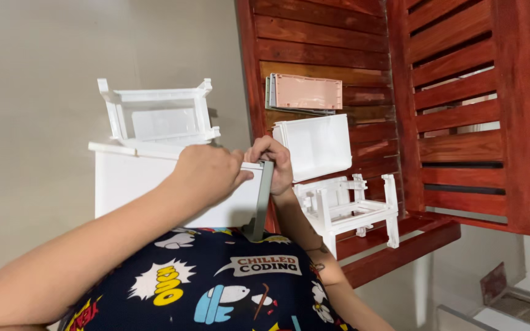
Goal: The person repeatedly picks up white plastic frames and trays, inserts a rectangular insert into the frame, and places the assembled unit on a wooden bench. The person handles multiple identical units in a repetitive cycle.
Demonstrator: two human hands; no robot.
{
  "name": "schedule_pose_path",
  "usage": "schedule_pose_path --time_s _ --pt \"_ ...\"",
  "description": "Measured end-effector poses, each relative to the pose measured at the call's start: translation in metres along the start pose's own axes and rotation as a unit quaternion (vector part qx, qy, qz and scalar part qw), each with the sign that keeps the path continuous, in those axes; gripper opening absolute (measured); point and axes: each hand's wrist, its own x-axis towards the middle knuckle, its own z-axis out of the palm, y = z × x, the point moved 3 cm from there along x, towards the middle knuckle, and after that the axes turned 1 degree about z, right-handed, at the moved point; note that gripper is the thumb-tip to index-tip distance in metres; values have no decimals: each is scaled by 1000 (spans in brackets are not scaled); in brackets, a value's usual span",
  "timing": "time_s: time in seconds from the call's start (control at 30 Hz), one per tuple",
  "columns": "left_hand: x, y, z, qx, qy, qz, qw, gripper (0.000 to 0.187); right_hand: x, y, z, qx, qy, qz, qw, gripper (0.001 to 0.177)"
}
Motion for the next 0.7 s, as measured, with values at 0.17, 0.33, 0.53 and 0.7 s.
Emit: schedule_pose_path --time_s 0.17,0.33,0.53,0.7 --pt "-7 3 13 16 12 25 999 46 -13 -2 7 -40 11 22 999 68" --pt "-8 1 25 38 -44 39 998 41 -14 9 1 31 14 71 997 63" --pt "-11 -5 32 28 -58 58 996 43 -28 17 -8 -46 45 24 998 44" --pt "-18 -5 35 2 -31 31 999 42 -47 9 -21 46 108 -56 991 36"
